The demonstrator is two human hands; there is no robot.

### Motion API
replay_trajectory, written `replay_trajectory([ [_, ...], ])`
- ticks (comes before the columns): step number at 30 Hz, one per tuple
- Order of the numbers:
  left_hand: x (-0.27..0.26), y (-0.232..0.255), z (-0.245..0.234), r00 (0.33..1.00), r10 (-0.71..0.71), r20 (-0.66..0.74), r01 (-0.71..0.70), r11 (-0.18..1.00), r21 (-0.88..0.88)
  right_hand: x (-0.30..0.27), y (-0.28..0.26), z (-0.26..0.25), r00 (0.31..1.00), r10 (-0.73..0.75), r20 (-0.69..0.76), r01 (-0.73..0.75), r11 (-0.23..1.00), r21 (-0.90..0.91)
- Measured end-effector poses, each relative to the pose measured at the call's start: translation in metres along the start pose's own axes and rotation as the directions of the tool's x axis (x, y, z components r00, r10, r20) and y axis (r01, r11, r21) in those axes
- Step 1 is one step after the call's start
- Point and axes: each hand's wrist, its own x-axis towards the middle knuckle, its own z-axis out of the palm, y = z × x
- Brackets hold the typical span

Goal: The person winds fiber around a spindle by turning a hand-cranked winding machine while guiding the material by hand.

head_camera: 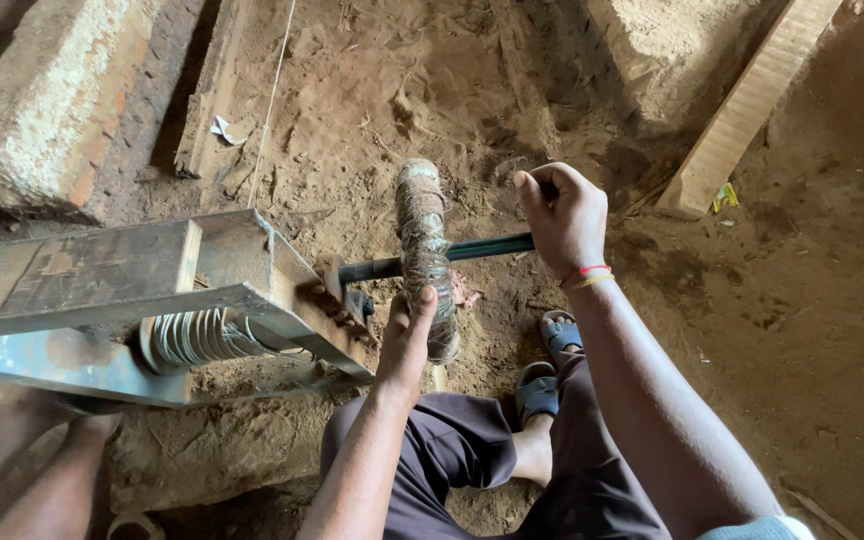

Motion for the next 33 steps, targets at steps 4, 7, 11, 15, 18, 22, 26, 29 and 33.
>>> replay_trajectory([
  [4, -0.010, -0.010, -0.005, 0.976, 0.218, 0.007, -0.217, 0.969, 0.120, 0.003, -0.001, 0.000, 1.000, -0.025, 0.007, 0.025, 1.000, -0.002],
  [7, -0.011, -0.018, -0.014, 0.949, 0.313, 0.044, -0.316, 0.938, 0.143, 0.005, -0.001, 0.001, 1.000, -0.026, 0.003, 0.026, 1.000, -0.011],
  [11, -0.010, -0.028, -0.024, 0.967, 0.147, 0.207, -0.144, 0.989, -0.031, 0.018, -0.001, 0.005, 1.000, -0.023, -0.008, 0.022, 1.000, -0.015],
  [15, -0.005, -0.049, -0.022, 0.974, 0.073, 0.215, -0.047, 0.991, -0.123, 0.025, 0.000, 0.008, 0.999, -0.041, -0.004, 0.041, 0.998, -0.038],
  [18, 0.002, -0.062, -0.024, 0.961, 0.138, 0.240, -0.105, 0.984, -0.143, 0.027, 0.001, 0.009, 1.000, -0.029, 0.010, 0.030, 0.998, -0.049],
  [22, 0.005, -0.079, -0.019, 0.970, 0.141, 0.197, -0.102, 0.976, -0.195, 0.032, 0.003, 0.010, 1.000, -0.013, 0.010, 0.014, 0.998, -0.064],
  [26, 0.005, -0.088, -0.018, 0.990, 0.073, 0.117, -0.051, 0.983, -0.176, 0.043, 0.005, 0.015, 1.000, -0.016, 0.009, 0.016, 0.997, -0.076],
  [29, 0.006, -0.090, -0.017, 0.992, 0.086, 0.094, -0.069, 0.983, -0.171, 0.044, 0.006, 0.015, 1.000, -0.015, 0.020, 0.017, 0.996, -0.085],
  [33, 0.005, -0.090, -0.017, 0.994, 0.069, 0.089, -0.060, 0.993, -0.100, 0.046, 0.007, 0.017, 1.000, 0.013, 0.026, -0.010, 0.994, -0.107],
])
